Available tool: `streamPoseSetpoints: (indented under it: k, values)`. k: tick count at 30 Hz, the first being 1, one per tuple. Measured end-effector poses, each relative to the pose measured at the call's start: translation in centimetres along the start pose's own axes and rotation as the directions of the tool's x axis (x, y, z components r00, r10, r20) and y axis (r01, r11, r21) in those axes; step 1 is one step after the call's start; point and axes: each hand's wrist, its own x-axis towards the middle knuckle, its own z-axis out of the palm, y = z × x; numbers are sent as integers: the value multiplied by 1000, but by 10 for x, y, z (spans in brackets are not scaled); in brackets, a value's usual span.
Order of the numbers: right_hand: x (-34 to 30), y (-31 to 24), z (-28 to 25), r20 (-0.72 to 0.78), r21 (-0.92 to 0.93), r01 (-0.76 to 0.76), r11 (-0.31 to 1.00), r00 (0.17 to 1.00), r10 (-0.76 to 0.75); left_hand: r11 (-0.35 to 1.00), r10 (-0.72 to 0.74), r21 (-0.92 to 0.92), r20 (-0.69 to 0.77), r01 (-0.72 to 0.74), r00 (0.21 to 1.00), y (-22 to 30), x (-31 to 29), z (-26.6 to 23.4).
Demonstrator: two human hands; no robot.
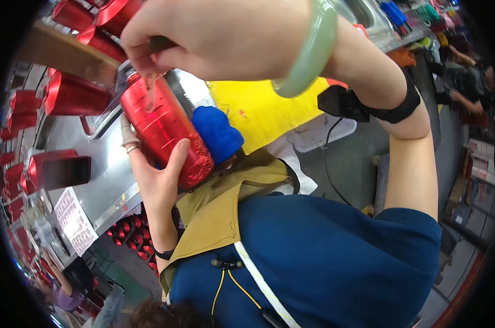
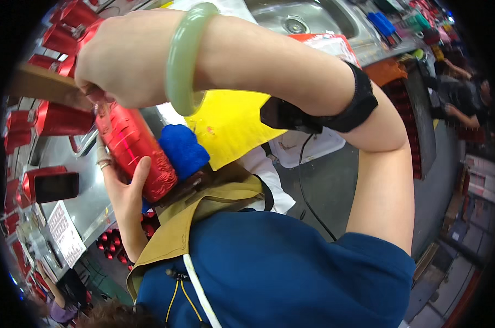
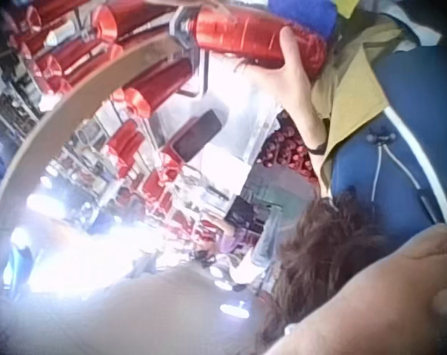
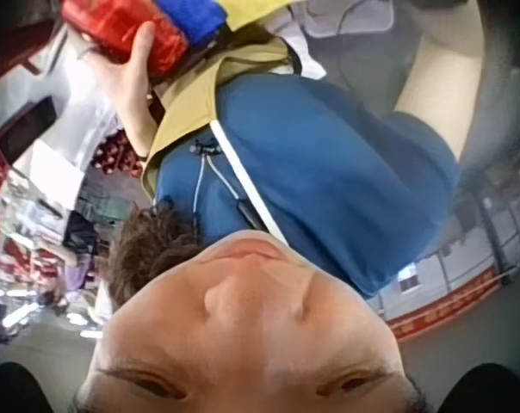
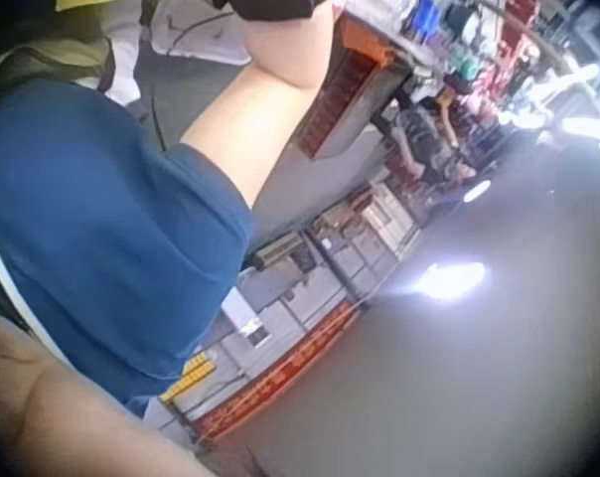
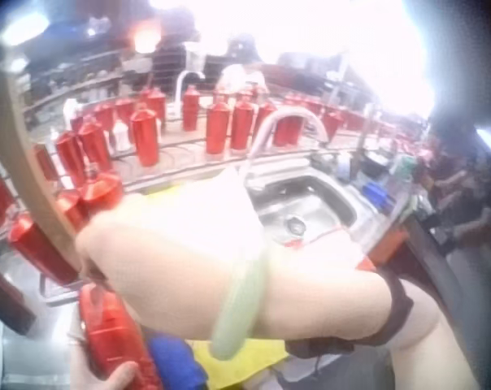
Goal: Manually applying and smoothing labels onto red liquor bottles in a factory setting.
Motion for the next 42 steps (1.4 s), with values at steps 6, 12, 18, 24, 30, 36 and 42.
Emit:
streamPoseSetpoints:
  k: [6, 12, 18, 24, 30, 36, 42]
  values:
    - [2, 24, 14, 191, 194, -209, 958, 966, 172, 998, -44, 51, 3, 44, 999, 0, 5, 4]
    - [14, 38, 64, -118, 167, 210, 963, 974, -191, 998, -46, -49, 33, 48, 998, 4, -5, 0]
    - [14, 44, 66, -46, 223, 202, 954, 979, -197, 998, -39, -47, 93, 43, 995, 5, -4, 2]
    - [36, 12, 73, 31, 415, 248, 876, 958, -286, 999, 3, -36, 74, 0, 997, 14, -3, -4]
    - [46, 5, 117, 143, 457, -8, 889, 988, -65, 977, -37, -207, 85, 54, 996, 17, 10, -10]
    - [47, 1, 129, 13, 462, 29, 886, 999, -39, 954, -93, -280, 61, 107, 994, 10, 21, -10]
    - [50, 18, 148, -267, 452, -51, 890, 945, 190, 930, -120, -339, 86, 142, 989, 10, 24, -14]
